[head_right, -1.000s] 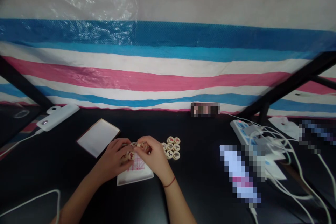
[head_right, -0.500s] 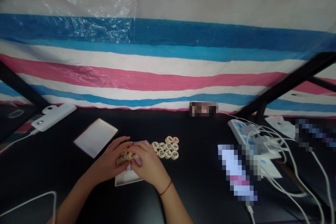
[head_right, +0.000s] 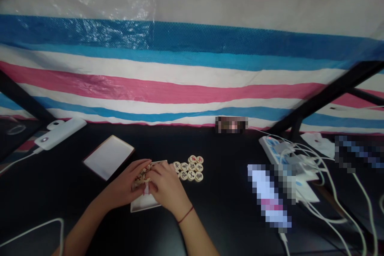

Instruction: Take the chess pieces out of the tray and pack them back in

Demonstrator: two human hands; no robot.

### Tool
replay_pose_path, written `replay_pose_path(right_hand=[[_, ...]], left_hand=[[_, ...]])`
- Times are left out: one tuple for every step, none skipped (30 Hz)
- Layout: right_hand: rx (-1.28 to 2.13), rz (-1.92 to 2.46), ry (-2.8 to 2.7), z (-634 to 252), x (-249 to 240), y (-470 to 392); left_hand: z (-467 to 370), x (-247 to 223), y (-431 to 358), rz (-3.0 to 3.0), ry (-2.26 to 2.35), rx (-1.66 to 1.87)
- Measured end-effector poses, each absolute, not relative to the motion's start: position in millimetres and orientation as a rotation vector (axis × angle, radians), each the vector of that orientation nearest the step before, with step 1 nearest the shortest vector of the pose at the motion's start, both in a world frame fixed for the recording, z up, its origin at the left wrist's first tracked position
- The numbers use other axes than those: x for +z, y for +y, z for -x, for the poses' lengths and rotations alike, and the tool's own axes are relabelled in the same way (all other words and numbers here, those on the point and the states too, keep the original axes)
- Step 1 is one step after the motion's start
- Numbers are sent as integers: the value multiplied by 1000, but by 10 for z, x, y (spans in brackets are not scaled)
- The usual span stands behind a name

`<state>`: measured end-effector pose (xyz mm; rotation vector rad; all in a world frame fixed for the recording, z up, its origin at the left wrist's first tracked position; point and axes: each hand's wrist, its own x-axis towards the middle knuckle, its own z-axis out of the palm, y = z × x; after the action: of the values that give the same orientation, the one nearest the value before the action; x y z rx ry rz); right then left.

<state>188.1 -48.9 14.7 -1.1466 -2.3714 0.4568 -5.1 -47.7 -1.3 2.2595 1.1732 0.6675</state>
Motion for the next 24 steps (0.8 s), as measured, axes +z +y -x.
replay_pose_path(right_hand=[[448, 1155, -2390, -1883, 143, -488], [441, 1160, -2406, -1881, 137, -487], [436, 1166, -2415, -1877, 131, -486], [437, 1172, -2418, -1870, 126, -486], [444, 1177, -2417, -1863, 124, -487], [461, 1176, -2412, -1857, 126, -488], [488, 1168, -2397, -1853, 133, -489], [528, 1154, -2371, -1853, 145, -487], [577, 1132, -2329, -1861, 162, -482], [627, 1109, -2272, -1879, 181, -472], [667, 1096, -2202, -1908, 201, -456], [688, 1099, -2126, -1951, 220, -432], [685, 1123, -2046, -2010, 237, -400], [661, 1171, -1970, -2082, 250, -359], [617, 1235, -1901, -2167, 259, -312], [564, 1315, -1836, -2260, 264, -261], [516, 1407, -1798, -2359, 266, -209], [475, 1506, -1784, -2457, 267, -159], [448, 1608, -1796, -2550, 267, -112], [445, 1710, -1826, -2632, 268, -71], [451, 1805, -1858, -2701, 270, -37], [471, 1889, -1895, -2753, 274, -9], [500, 1960, -1933, -2791, 279, 13], [527, 2016, -1967, -2813, 286, 31]], left_hand=[[52, -20, -480, -2260, 1174, 671], [51, -29, -482, -2263, 1172, 679], [50, -39, -484, -2268, 1167, 688], [48, -48, -486, -2275, 1161, 699], [45, -56, -486, -2282, 1158, 709], [40, -61, -486, -2289, 1154, 718], [33, -63, -485, -2298, 1153, 724], [25, -62, -484, -2309, 1157, 729], [14, -57, -483, -2323, 1163, 729], [2, -50, -482, -2341, 1171, 726], [-12, -42, -481, -2359, 1184, 719], [-26, -33, -479, -2377, 1200, 710], [-40, -25, -477, -2389, 1220, 697], [-52, -19, -475, -2396, 1241, 687], [-62, -15, -471, -2400, 1259, 679], [-70, -13, -467, -2403, 1268, 673], [-75, -14, -462, -2407, 1268, 668], [-78, -17, -458, -2410, 1263, 664], [-79, -21, -453, -2413, 1256, 661], [-79, -26, -449, -2414, 1251, 662], [-78, -31, -447, -2412, 1248, 665], [-77, -35, -445, -2407, 1247, 675], [-76, -38, -444, -2401, 1246, 689], [-75, -39, -445, -2395, 1242, 703]])
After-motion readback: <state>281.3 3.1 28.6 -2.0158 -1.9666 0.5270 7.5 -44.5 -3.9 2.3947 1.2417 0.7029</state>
